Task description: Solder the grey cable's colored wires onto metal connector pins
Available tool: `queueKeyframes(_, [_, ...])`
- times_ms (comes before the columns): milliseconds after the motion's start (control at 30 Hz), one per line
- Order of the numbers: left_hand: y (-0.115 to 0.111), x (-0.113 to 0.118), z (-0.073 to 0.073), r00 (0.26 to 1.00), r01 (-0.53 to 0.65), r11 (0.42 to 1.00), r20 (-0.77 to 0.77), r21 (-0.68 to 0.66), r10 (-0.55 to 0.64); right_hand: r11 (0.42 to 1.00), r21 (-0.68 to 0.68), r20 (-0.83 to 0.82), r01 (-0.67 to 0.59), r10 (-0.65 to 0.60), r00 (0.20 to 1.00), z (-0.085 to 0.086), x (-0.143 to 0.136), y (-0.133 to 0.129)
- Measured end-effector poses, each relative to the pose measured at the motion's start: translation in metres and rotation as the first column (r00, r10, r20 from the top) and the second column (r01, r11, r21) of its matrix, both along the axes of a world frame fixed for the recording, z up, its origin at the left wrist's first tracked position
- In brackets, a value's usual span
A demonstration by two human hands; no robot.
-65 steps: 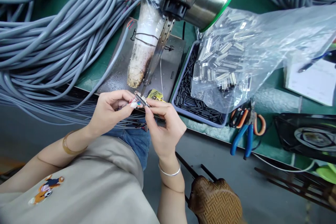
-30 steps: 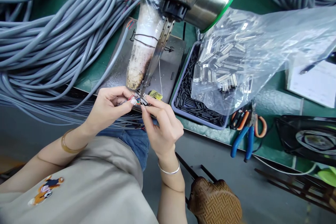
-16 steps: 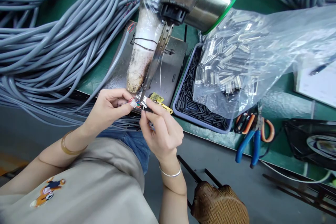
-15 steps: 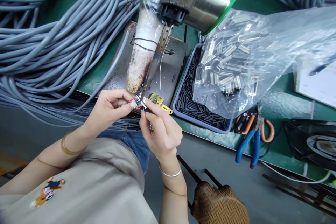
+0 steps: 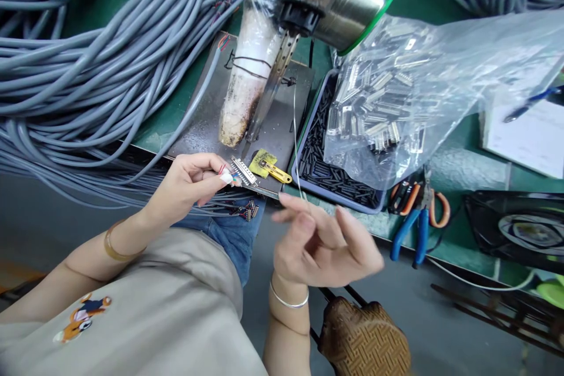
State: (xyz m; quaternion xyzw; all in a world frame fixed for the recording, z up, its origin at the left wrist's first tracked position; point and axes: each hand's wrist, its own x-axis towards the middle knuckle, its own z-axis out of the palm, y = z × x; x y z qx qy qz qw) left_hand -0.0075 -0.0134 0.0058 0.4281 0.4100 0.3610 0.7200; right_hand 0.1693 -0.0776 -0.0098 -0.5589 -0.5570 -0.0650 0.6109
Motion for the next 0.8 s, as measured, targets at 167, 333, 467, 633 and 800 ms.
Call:
queueKeyframes(167, [-0.004, -0.003, -0.001, 1.0, 0.017, 1.0, 0.012, -0.016, -0.017, 0.98, -0.172, 0.098, -0.096, 0.114, 0.989, -0.003, -0.016, -0.005])
queueKeyframes(333, [-0.005, -0.001, -0.002, 1.0, -0.013, 1.0, 0.013, -0.02, 0.014, 0.948, -0.263, -0.015, -0.181, 0.184, 0.983, -0.007, -0.023, 0.0])
queueKeyframes(467, [-0.004, 0.004, -0.001, 0.996, -0.091, 0.996, 0.01, -0.007, 0.091, 0.971, -0.204, 0.119, -0.125, 0.151, 0.981, -0.007, -0.025, 0.004])
queueKeyframes(633, [-0.001, 0.01, 0.002, 0.985, -0.175, 0.983, 0.01, 0.061, 0.175, 0.986, -0.147, 0.272, -0.073, 0.111, 0.956, -0.011, -0.025, 0.007])
queueKeyframes(800, [0.0, 0.015, 0.001, 0.979, -0.2, 0.974, -0.024, 0.107, 0.203, 0.99, -0.131, 0.314, -0.058, 0.097, 0.945, -0.013, -0.024, 0.009])
